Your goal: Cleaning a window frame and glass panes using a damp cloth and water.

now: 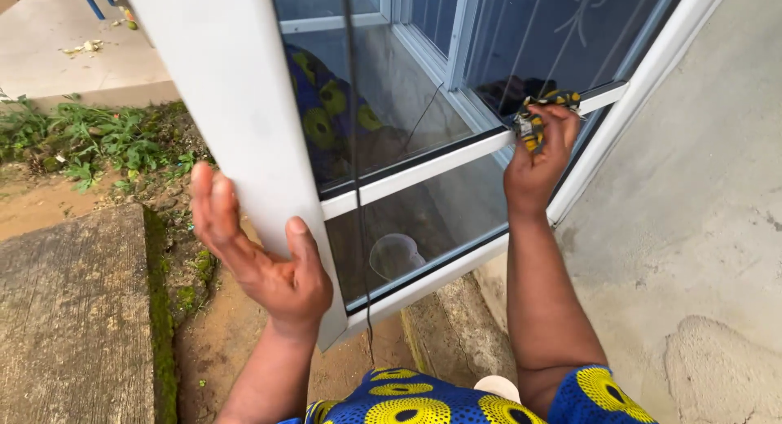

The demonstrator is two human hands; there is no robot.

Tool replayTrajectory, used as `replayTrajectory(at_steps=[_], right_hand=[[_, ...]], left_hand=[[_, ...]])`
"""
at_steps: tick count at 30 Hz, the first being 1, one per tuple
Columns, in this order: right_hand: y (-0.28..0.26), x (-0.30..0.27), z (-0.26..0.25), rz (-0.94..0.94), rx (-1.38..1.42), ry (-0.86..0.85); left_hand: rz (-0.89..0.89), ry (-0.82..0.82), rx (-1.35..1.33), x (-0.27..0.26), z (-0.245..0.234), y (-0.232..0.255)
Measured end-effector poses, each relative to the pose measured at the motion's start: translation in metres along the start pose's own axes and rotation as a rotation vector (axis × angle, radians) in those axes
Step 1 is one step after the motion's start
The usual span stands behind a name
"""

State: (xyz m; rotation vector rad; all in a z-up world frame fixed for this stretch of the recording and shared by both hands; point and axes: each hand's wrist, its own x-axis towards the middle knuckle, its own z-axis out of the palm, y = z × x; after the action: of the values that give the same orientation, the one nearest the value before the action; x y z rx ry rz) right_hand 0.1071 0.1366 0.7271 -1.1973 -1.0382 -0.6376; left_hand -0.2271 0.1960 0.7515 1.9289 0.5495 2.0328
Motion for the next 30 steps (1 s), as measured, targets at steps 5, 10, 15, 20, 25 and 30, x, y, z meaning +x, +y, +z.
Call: replayTrajectory(at_steps=[5,10,15,20,25,30], right_hand=[[-0.027,-0.031,0.029,0.019,0.004,-0.016],[-0.087,-0.064,0.059,-0.064,0.130,-0.219],[-0.108,-0.052,0.059,-0.305,0.029,-0.346],[-0.072,-0.038,0.044,-0.345,0.023,-0.334],[-0.035,-0.023,0.030,-0.282,-0.069,-0.202],[-0.035,-0.013,0.024,-0.229,-0.066,-0.193]], left_hand=[[-0.113,0.001,-0.064,0.003,0.007,0.013],[-0.121,0.037,-0.024,-0.002,0.009,0.011],[-0.135,0.038,-0.003,-0.002,0.006,0.007],[-0.117,0.065,0.016,0.000,0.006,0.000],[-0.081,0.074,0.034,0.007,0.006,-0.008],[-0.076,0.093,-0.081,0.011,0.012,-0.024]])
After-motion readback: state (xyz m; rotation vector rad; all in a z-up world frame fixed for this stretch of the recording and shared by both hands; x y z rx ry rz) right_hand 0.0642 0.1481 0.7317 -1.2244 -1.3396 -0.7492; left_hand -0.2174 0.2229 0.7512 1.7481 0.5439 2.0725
